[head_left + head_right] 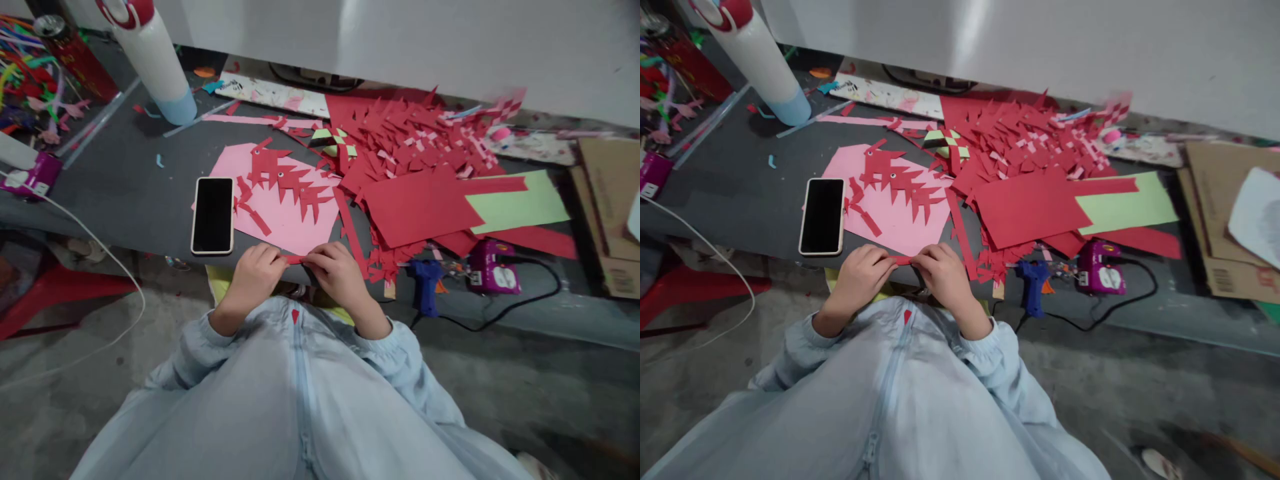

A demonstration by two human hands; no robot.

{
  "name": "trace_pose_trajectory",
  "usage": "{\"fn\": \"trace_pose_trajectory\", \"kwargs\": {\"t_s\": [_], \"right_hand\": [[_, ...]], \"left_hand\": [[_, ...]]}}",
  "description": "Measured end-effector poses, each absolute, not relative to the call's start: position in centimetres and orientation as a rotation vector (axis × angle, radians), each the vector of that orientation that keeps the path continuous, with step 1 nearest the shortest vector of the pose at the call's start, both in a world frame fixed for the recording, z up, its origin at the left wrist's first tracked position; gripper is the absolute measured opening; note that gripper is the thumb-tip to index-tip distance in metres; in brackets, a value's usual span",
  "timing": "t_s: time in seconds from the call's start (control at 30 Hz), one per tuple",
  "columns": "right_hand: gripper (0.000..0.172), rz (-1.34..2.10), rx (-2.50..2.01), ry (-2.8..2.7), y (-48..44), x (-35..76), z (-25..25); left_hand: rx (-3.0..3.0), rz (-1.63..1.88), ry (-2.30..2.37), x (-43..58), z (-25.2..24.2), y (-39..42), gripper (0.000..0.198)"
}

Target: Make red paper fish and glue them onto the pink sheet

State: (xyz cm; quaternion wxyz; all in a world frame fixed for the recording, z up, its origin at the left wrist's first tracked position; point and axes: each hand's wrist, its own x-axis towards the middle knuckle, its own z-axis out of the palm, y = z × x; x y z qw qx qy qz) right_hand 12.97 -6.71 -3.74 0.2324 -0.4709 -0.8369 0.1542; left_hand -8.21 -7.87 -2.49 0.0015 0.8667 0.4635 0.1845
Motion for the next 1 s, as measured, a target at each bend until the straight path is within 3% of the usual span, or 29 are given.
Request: {"fn": "trace_pose_trajectory", "kwargs": {"t_s": [1.0], "right_hand": [[0.018,0.266,-1.353,-2.316,-7.4,11.1,-3.4]], "left_hand": [[2.658,0.670,1.520,-7.6,-3.4,-8.0,0.021]]}}
